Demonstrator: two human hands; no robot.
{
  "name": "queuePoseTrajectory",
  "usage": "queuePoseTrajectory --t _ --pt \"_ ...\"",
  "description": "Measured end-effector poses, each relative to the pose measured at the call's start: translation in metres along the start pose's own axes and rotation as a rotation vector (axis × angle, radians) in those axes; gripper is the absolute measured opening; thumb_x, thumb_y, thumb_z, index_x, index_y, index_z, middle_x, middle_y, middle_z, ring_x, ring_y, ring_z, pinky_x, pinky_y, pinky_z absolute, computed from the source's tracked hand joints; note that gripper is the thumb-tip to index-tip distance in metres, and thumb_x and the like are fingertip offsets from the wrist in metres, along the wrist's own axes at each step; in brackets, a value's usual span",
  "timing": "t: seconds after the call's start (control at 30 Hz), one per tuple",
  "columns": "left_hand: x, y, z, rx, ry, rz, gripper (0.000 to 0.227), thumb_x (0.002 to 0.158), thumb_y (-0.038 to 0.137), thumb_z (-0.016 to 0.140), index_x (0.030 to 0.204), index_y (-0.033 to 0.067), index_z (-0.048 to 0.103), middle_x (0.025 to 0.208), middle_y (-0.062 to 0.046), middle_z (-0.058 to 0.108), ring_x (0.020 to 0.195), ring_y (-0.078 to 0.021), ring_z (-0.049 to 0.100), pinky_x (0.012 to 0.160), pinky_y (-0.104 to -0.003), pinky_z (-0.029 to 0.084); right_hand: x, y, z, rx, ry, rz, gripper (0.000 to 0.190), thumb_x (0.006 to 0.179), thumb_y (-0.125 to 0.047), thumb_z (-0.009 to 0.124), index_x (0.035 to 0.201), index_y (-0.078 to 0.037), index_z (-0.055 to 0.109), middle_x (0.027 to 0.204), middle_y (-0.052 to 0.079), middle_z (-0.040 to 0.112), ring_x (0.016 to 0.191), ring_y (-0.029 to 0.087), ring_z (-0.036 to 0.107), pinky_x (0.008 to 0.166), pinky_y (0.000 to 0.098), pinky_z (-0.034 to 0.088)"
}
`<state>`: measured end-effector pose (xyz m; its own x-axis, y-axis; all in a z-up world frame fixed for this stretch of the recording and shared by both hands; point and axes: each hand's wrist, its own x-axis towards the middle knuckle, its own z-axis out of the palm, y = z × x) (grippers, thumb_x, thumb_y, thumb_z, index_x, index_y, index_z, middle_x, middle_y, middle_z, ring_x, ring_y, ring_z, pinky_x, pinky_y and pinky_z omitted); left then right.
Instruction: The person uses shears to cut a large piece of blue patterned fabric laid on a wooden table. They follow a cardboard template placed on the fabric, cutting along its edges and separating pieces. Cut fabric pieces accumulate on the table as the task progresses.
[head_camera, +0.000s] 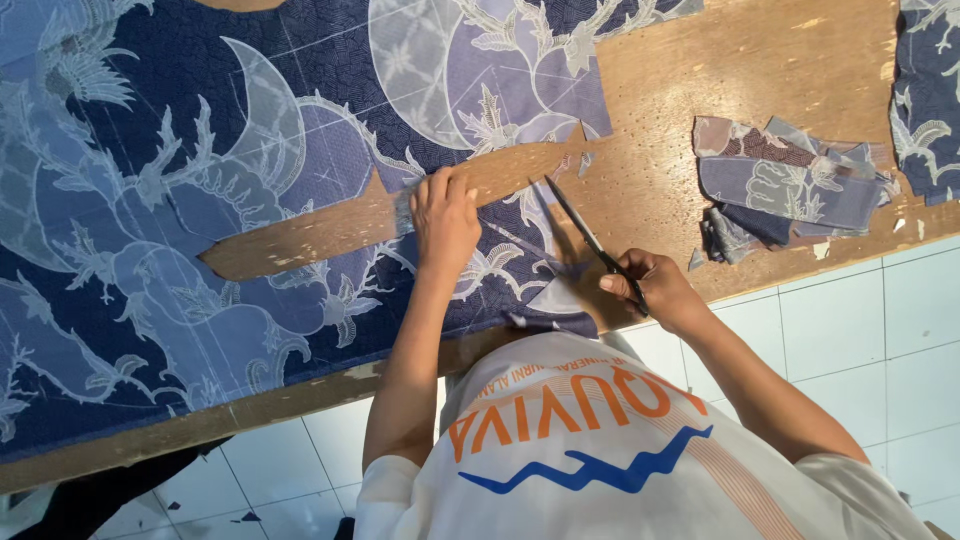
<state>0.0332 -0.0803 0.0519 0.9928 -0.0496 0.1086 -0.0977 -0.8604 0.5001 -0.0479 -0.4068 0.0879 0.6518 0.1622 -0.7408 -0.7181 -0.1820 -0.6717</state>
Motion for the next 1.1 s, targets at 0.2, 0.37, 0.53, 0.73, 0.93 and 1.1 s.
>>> queuePoseTrajectory --t 0.2,0.37,0.53,0.73,0.93,1.1 --pt "-0.012 0.020 0.019 0.111 0.062 -0.090 0.026 0.095 0.022 0.066 0.111 0.0029 0.069 0.134 -0.017 0.058 0.122 -0.0381 0.053 0.104 -0.053 0.040 0.025 -0.022 -0.032 -0.163 -0.091 0.032 0.046 0.079 -0.044 0.081 0.090 -0.005 0.059 0.060 0.001 0.053 0.048 0.010 0.052 0.043 0.0252 0.041" --pt "-0.007 0.035 0.037 0.079 0.073 -0.131 0.022 0.099 0.020 0.064 0.113 0.0038 0.070 0.132 -0.012 0.060 0.119 -0.0357 0.056 0.103 -0.052 0.042 0.046 -0.034 -0.030 -0.107 -0.154 0.080 0.053 0.079 -0.051 0.080 0.095 -0.005 0.059 0.066 0.002 0.055 0.051 0.010 0.053 0.045 0.0244 0.043" --pt "0.016 0.047 0.045 0.054 0.109 -0.111 0.022 0.098 0.016 0.064 0.115 0.0028 0.069 0.129 -0.011 0.061 0.118 -0.0348 0.056 0.104 -0.051 0.042 0.066 -0.043 -0.007 -0.083 -0.188 0.079 0.055 0.081 -0.052 0.077 0.096 -0.004 0.057 0.067 0.002 0.056 0.051 0.011 0.054 0.044 0.0248 0.044" --pt "0.042 0.042 0.055 0.054 0.232 0.034 0.029 0.096 0.015 0.066 0.119 -0.0016 0.065 0.131 -0.020 0.058 0.131 -0.0389 0.051 0.113 -0.054 0.038 0.079 -0.042 0.020 0.018 -0.150 0.026 0.050 0.084 -0.050 0.076 0.096 -0.006 0.057 0.065 0.003 0.056 0.050 0.011 0.055 0.044 0.0258 0.047" --pt "0.055 0.025 0.066 0.001 0.211 0.095 0.027 0.095 0.008 0.066 0.120 -0.0003 0.063 0.129 -0.018 0.059 0.130 -0.0370 0.055 0.114 -0.053 0.041 0.079 -0.037 0.044 0.212 -0.149 -0.008 0.043 0.092 -0.043 0.075 0.095 -0.006 0.053 0.069 0.002 0.056 0.054 0.011 0.053 0.047 0.0269 0.045" --pt "0.058 0.018 0.069 -0.008 0.191 0.113 0.026 0.092 0.009 0.068 0.118 0.0042 0.064 0.123 -0.013 0.059 0.125 -0.0344 0.055 0.108 -0.052 0.042 0.077 -0.035 0.053 0.180 -0.104 0.024 0.040 0.091 -0.042 0.073 0.095 -0.007 0.055 0.067 0.003 0.056 0.052 0.012 0.054 0.046 0.0265 0.045"
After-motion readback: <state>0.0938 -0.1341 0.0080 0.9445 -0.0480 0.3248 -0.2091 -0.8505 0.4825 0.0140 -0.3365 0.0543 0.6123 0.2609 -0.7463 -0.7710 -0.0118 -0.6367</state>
